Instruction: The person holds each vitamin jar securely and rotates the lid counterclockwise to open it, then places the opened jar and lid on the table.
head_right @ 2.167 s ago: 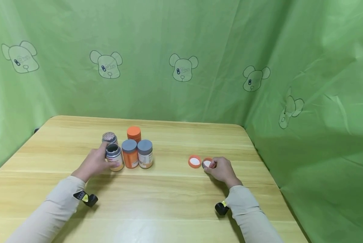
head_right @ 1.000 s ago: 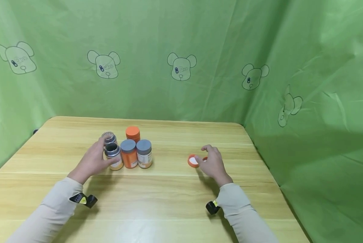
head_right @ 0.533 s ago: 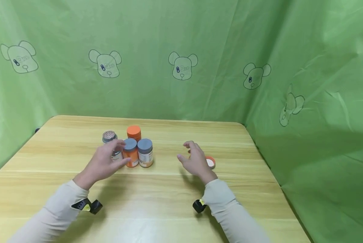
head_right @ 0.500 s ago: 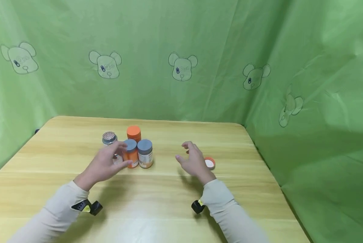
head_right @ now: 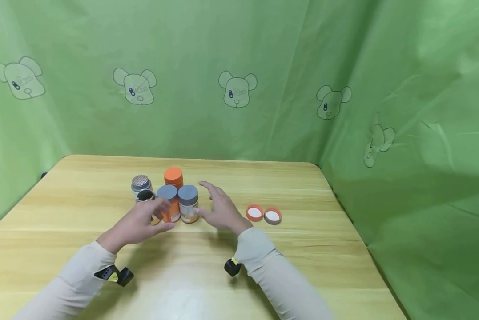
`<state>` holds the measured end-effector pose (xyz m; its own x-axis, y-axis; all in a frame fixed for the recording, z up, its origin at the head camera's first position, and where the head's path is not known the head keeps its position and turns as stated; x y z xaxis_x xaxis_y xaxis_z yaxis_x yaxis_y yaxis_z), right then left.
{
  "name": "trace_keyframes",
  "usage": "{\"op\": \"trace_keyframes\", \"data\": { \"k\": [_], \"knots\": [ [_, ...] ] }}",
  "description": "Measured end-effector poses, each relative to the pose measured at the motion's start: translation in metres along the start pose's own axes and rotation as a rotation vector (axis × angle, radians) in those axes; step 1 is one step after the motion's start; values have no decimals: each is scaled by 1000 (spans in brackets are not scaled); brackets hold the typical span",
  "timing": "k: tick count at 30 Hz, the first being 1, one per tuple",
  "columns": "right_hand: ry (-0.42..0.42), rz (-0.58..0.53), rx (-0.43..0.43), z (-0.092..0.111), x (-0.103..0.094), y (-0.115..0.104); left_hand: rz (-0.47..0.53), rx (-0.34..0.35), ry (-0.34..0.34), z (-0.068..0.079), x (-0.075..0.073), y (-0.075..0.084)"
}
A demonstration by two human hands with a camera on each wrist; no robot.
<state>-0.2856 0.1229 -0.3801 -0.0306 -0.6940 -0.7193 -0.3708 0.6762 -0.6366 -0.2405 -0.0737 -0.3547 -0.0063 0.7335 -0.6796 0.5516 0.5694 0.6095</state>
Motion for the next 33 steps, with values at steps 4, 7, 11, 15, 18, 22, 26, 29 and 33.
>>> {"op": "trace_keyframes", "data": {
  "k": [4, 7, 11, 15, 18, 22, 26, 29, 33],
  "knots": [
    [-79, 41, -79, -3, 16, -14, -3, -17, -2, 3, 1, -3],
    [-99, 79, -136, -4, 22, -20, -6, -9, 1, 5, 1, -4],
    [-32, 85, -191, -8, 24, -27, -23, 19, 17, 6, 2, -3],
    [21, 72, -190, -13, 24, -32, -57, 48, 20, 5, 6, -1],
    [27, 73, -158, -16, 24, -32, -73, 57, 12, 3, 9, 0],
    [24, 60, -108, -17, 20, -30, -78, 47, 3, 4, 12, -1],
    [19, 59, -64, -14, 14, -25, -67, 26, -4, 4, 12, -3],
    [18, 67, -41, -11, 9, -21, -54, -2, -9, 4, 12, -4],
    [23, 74, -22, -8, 2, -14, -55, -3, -21, 4, 14, -4]
  ]
}}
Point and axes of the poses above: each hand's wrist, its own z-axis away from the middle knuckle, its own x-axis out of the palm, y = z × x, the point moved 6 cm from there along -z, towards the middle knuckle, and after that the axes turned 11 degrees about y, right-handed, at the moved point
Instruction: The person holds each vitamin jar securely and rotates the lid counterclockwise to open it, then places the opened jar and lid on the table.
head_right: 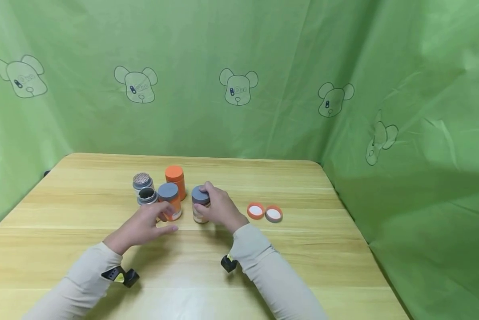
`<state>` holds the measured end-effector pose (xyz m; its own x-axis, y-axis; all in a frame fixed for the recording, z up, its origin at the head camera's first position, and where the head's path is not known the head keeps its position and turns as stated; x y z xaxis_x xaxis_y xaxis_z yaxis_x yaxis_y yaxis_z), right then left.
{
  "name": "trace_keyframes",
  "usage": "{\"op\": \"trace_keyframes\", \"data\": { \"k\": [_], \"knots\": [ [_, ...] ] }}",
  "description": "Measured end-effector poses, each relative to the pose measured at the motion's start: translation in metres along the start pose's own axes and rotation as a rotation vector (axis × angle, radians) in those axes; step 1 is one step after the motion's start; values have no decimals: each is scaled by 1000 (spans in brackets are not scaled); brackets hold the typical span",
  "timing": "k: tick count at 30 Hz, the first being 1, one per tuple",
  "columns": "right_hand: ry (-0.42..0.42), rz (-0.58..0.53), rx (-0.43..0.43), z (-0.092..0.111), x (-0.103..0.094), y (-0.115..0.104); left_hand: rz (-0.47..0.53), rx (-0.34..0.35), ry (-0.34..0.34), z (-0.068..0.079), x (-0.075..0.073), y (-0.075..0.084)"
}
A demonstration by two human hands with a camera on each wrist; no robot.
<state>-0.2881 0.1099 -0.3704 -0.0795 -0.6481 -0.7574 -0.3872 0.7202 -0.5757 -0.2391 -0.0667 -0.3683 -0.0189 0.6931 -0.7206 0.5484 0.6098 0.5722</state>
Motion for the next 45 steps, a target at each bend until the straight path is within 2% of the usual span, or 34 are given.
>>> {"op": "trace_keyframes", "data": {
  "k": [4, 10, 14, 18, 22, 27, 30, 37, 41, 45],
  "knots": [
    [21, -4, 29, 2, -10, 12, 4, 24, -8, 0, 3, 3],
    [74, -70, 153, 6, -35, 42, -6, 42, -9, -1, 5, 4],
    [75, -98, 148, 13, -44, 51, -23, 26, -7, -2, 4, 4],
    [61, -109, 104, 21, -45, 44, -38, 42, 1, -3, 4, 6],
    [38, -97, 107, 28, -45, 40, -52, 68, -5, -7, 6, 10],
    [27, -58, 72, 34, -46, 35, -52, 49, -27, -11, 7, 12],
    [29, -71, 54, 38, -45, 32, -43, 34, -39, -13, 8, 13],
    [16, -107, 86, 46, -36, 28, -14, 32, -92, -14, 17, 18],
    [10, -101, 69, 49, -33, 22, -5, 51, -117, -16, 23, 25],
    [13, -109, 57, 50, -32, 15, 2, 39, -156, -18, 29, 29]
  ]
}}
Point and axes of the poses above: each hand's wrist, its own z-axis away from the middle knuckle, its own x-axis out of the palm, y = z × x, the point moved 6 cm from there along -z, towards the middle knuckle, and after that the axes turned 11 degrees about y, right-handed, at the moved point
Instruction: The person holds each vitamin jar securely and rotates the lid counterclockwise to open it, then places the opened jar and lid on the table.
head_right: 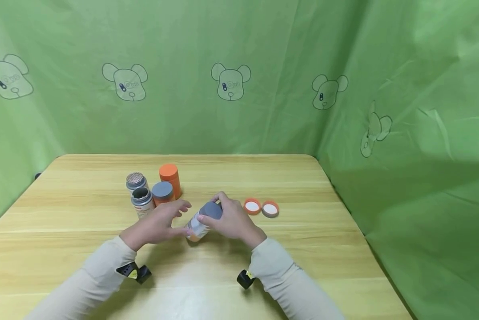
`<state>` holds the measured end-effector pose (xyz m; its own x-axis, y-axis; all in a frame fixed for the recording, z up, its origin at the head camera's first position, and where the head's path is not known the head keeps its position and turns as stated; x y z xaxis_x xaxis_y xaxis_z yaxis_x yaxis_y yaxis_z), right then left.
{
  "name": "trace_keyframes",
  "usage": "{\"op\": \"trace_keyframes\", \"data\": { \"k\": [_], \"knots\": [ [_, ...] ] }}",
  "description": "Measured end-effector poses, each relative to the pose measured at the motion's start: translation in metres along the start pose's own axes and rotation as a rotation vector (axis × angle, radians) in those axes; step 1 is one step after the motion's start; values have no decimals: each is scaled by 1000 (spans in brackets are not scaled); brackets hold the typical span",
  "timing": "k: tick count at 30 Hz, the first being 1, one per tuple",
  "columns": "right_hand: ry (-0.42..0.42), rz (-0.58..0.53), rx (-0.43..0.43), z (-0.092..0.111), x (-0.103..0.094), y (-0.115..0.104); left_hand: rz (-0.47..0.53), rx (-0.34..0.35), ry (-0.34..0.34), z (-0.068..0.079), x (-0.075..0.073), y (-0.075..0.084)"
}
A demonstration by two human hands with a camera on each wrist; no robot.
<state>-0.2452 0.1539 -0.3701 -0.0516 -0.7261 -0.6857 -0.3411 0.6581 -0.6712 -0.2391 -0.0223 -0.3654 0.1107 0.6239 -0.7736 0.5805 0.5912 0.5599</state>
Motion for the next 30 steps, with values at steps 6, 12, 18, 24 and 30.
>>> {"op": "trace_keyframes", "data": {
  "k": [6, 12, 18, 24, 30],
  "knots": [
    [16, -18, 18, 1, -3, -8, -35, 6, -29, -4, 5, 6],
    [29, -46, 8, 2, -4, -15, -47, 34, -38, -8, 10, 10],
    [36, -58, -1, 4, -5, -18, -31, 80, -13, -6, 11, 13],
    [-13, -33, 9, 6, -3, -19, -68, 45, 8, -4, 11, 11],
    [-59, 42, 34, 5, -3, -16, -104, 12, 16, -5, 11, 10]
  ]
}}
Point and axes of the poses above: each hand's wrist, its own z-axis away from the middle knuckle, its own x-axis out of the palm, y = z × x, the point moved 6 cm from there along -z, towards the middle knuckle, and after that the axes turned 11 degrees about y, right-handed, at the moved point
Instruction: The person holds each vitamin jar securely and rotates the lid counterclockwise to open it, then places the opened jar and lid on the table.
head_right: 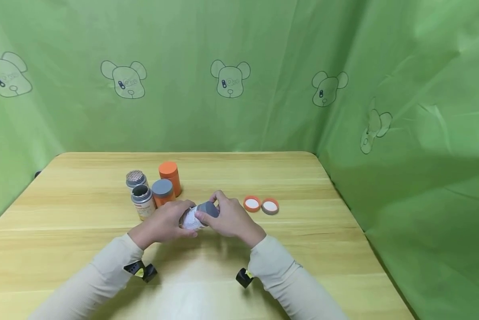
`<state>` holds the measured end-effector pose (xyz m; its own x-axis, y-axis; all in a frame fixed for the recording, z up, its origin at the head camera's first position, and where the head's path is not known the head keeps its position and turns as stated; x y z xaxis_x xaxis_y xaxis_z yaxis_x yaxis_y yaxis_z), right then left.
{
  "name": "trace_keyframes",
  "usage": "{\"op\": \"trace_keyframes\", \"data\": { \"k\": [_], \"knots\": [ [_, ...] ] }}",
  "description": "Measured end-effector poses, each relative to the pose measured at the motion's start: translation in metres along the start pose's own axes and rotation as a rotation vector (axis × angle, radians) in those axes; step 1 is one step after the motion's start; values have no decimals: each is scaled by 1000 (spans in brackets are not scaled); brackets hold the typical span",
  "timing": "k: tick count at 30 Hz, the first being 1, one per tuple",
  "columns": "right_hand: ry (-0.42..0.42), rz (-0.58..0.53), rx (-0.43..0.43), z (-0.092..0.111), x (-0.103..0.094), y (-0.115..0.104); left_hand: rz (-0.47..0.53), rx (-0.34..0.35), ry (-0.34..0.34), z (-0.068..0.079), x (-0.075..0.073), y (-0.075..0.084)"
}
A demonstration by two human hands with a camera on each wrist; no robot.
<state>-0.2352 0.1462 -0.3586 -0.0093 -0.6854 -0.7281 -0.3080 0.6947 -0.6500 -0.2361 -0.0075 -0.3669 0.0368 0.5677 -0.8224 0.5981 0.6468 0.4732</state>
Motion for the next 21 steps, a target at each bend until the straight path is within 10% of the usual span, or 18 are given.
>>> {"op": "trace_keyframes", "data": {
  "k": [21],
  "knots": [
    [10, -165, 106, -5, -3, 4, 40, 7, 29, -1, 2, 2]
  ]
}}
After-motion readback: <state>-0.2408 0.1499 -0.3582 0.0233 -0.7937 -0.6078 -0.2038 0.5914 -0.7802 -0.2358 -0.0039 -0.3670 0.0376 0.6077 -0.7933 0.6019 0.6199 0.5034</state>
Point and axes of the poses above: each hand's wrist, its own z-axis away from the middle knuckle, its own x-axis out of the palm, y = z × x, the point moved 6 cm from there along -z, towards the middle knuckle, and after that the axes turned 11 degrees about y, right-handed, at the moved point
